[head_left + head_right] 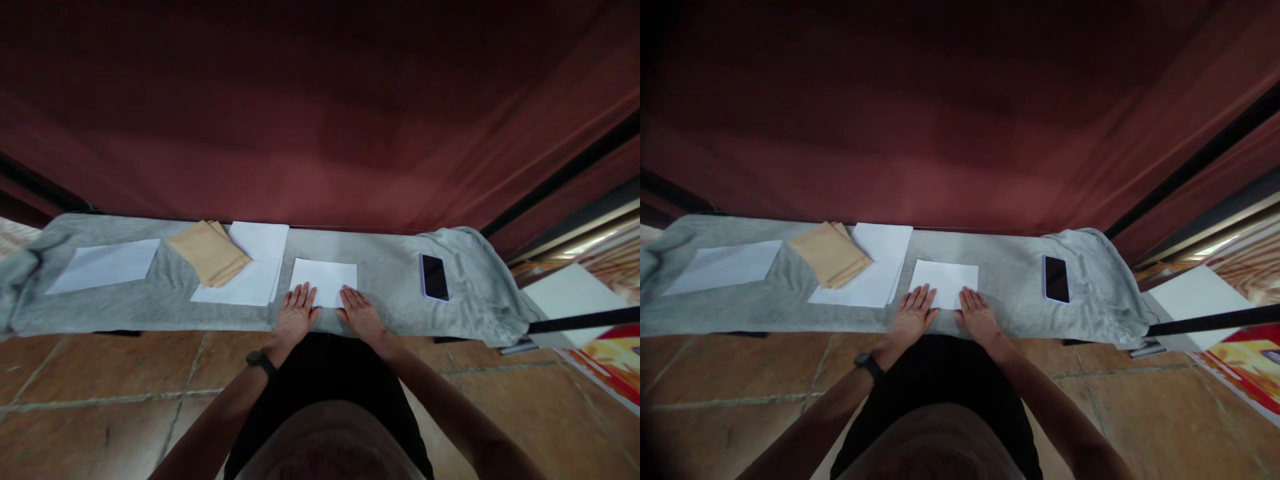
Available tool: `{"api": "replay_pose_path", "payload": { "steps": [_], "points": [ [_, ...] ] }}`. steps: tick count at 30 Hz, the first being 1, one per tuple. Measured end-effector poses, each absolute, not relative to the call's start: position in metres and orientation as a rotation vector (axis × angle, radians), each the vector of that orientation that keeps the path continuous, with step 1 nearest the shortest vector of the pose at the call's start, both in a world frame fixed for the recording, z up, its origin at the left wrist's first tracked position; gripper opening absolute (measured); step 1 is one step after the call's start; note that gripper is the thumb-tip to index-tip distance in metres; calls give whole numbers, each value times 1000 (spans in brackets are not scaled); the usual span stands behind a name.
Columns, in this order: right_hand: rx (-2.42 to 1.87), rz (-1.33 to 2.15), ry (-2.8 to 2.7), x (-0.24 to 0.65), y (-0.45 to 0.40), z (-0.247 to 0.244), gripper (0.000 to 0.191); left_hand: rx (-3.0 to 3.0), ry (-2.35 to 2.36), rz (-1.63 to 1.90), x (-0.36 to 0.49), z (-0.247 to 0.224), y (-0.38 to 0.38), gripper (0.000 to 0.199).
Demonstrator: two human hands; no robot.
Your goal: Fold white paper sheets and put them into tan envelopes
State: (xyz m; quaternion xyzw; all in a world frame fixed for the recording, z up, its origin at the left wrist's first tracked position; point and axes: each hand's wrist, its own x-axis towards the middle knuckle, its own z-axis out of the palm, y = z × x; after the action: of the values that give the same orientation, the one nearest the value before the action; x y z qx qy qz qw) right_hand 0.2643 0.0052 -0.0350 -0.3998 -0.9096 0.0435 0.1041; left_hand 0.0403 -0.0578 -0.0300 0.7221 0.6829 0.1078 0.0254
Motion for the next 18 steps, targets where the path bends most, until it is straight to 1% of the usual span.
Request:
{"api": "replay_pose_path", "payload": {
  "steps": [5,7,10,12,18],
  "points": [
    [-1045,131,-2897,275,22,-22,42,2257,2024,301,34,-25,-56,49],
    [-1018,136,-2948,276,26,-18,44,2244,2034,307,36,-25,-54,48],
    [-1017,144,-2976,279,28,-13,54,2236,2046,346,38,-25,-53,46],
    [-1031,159,-2964,282,27,-12,55,2258,2049,346,39,-24,-54,46],
    [-1181,229,-2710,266,14,-16,36,2251,2116,348,43,-17,-45,49]
  ]
}}
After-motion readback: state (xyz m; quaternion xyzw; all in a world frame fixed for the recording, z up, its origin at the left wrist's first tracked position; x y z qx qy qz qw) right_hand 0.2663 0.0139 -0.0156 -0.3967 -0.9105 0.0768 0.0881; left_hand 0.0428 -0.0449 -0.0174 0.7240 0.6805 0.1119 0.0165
